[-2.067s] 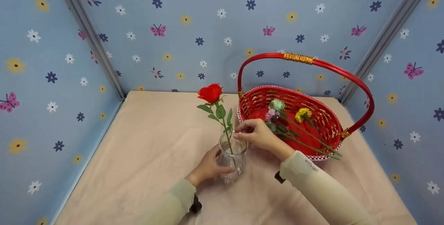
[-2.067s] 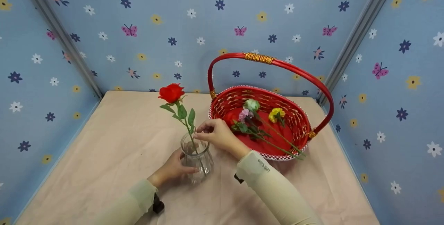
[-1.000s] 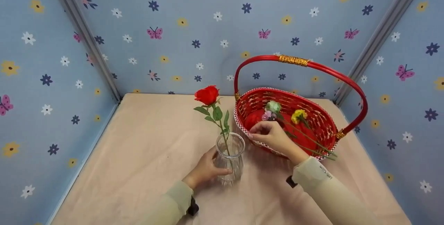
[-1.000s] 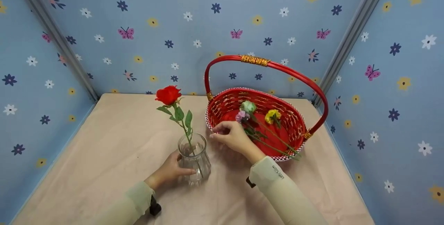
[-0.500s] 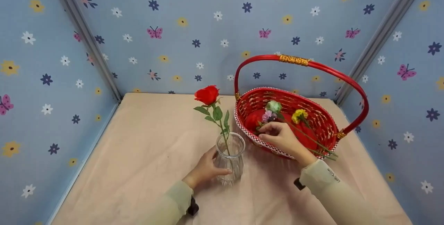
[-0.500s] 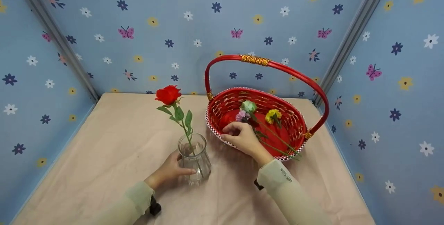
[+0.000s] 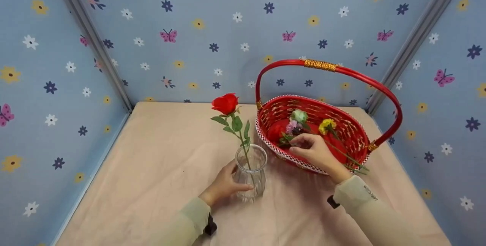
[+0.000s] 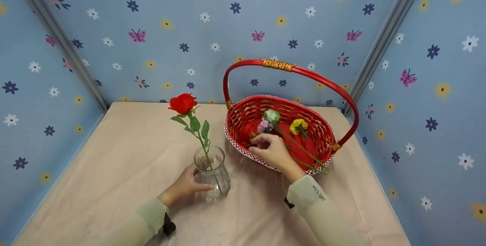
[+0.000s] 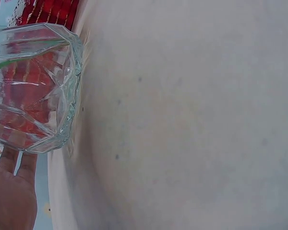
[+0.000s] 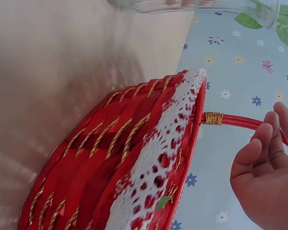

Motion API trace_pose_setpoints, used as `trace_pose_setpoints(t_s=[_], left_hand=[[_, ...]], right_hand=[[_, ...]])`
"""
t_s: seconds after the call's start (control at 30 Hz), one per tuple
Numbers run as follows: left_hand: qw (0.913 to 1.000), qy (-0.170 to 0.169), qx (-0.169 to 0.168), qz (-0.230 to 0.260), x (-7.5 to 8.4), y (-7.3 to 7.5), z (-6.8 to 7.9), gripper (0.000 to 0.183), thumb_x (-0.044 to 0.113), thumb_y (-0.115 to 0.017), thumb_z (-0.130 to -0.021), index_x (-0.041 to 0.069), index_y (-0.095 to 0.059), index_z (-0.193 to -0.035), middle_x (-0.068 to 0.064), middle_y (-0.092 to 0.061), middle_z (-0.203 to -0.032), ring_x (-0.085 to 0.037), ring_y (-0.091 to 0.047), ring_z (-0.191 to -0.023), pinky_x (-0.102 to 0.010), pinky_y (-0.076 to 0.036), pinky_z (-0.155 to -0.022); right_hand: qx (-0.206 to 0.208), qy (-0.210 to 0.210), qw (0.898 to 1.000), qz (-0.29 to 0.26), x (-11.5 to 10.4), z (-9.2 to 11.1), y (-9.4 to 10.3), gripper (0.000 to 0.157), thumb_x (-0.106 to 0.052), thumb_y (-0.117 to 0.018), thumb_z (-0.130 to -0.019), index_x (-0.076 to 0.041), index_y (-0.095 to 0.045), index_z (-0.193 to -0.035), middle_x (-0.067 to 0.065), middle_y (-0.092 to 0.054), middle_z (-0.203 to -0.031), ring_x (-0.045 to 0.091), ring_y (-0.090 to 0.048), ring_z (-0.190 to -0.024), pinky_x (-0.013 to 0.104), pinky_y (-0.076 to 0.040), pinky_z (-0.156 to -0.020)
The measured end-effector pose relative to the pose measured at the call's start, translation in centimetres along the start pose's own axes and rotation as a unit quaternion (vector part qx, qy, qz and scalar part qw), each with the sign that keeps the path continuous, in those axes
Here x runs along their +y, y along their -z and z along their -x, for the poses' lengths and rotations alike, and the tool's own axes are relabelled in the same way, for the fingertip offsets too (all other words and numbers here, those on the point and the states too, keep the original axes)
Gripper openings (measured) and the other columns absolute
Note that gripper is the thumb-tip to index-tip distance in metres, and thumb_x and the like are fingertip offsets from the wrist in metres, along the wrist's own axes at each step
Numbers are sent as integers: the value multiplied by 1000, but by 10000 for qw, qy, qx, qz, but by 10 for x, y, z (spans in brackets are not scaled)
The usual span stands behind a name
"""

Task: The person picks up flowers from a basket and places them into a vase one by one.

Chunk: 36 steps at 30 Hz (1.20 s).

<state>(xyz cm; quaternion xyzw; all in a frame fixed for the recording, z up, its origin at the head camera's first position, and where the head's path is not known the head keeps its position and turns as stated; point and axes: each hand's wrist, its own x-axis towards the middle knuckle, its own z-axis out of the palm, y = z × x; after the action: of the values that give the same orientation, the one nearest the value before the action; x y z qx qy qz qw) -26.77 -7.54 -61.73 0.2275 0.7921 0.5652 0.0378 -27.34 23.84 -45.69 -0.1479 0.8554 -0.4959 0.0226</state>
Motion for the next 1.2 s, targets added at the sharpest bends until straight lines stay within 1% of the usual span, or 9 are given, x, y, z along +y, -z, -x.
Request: trace_pose_setpoints(t_s=[0.23,0.43,0.57,0.63,0.73,0.83,0.9,1.07,1.2], left_hand=[[10000,64,-35,8,-4,0,0,102,43,-89,-67,16,-38,-150,1,-47,-148,-21,-42,-137,-44,-34,-114],[9999,85,50,-33,6,0,3,100,36,-90,-68,17,-37,-151,0,-47,-148,-23,-43,-137,-44,-35,-114],[10000,-18,46,23,25,3,7,95,26,-89,-70,8,-38,-149,-9,-48,-147,-31,-44,-136,-50,-36,-112],[10000,-41,29,22,30,4,7,94,23,-89,-71,5,-39,-148,-13,-48,-146,-34,-44,-135,-51,-36,-112],[10000,-13,37,-35,21,3,5,95,27,-89,-70,9,-39,-149,-10,-48,-147,-32,-44,-136,-50,-36,-112],[10000,14,56,-30,5,-1,2,97,35,-89,-69,18,-38,-150,-5,-47,-148,-27,-43,-137,-47,-34,-114],[10000,-15,32,-39,0,-1,1,97,38,-89,-69,21,-39,-149,-5,-48,-148,-25,-43,-137,-46,-35,-114],[10000,-33,1,36,-3,0,-1,95,43,-89,-66,27,-41,-147,-8,-49,-147,-23,-44,-136,-45,-34,-114],[10000,-16,-26,46,-2,0,-1,97,42,-89,-67,22,-40,-149,-7,-47,-148,-24,-43,-137,-44,-35,-114]], right_hand=[[315,362,9988,98,43,-10,3,20,-25,-79,-84,-17,-74,-101,4,-68,-89,22,-58,-77,25,-53,-66],[516,269,9981,216,46,-9,9,21,-28,-80,-83,-19,-74,-101,2,-69,-90,23,-59,-78,26,-53,-67],[589,236,9976,291,47,-8,12,22,-27,-79,-84,-18,-73,-102,3,-69,-92,23,-59,-80,26,-52,-69],[616,226,9974,291,48,-8,14,21,-25,-79,-84,-17,-73,-102,3,-69,-92,23,-59,-80,26,-53,-69],[648,235,9972,293,50,-8,16,19,-22,-78,-84,-16,-73,-102,3,-69,-93,22,-60,-80,25,-53,-68],[683,278,9969,282,52,-7,19,19,-20,-78,-84,-15,-73,-102,4,-70,-94,21,-61,-78,25,-54,-67],[732,297,9965,277,53,-7,21,20,-20,-79,-84,-14,-73,-102,5,-70,-94,20,-62,-77,25,-54,-66],[805,234,9960,293,55,-7,28,23,-22,-79,-84,-12,-72,-103,9,-70,-95,20,-62,-77,24,-54,-66],[830,162,9959,332,57,-6,34,24,-23,-78,-85,-11,-72,-105,13,-69,-98,22,-62,-78,24,-54,-67]])
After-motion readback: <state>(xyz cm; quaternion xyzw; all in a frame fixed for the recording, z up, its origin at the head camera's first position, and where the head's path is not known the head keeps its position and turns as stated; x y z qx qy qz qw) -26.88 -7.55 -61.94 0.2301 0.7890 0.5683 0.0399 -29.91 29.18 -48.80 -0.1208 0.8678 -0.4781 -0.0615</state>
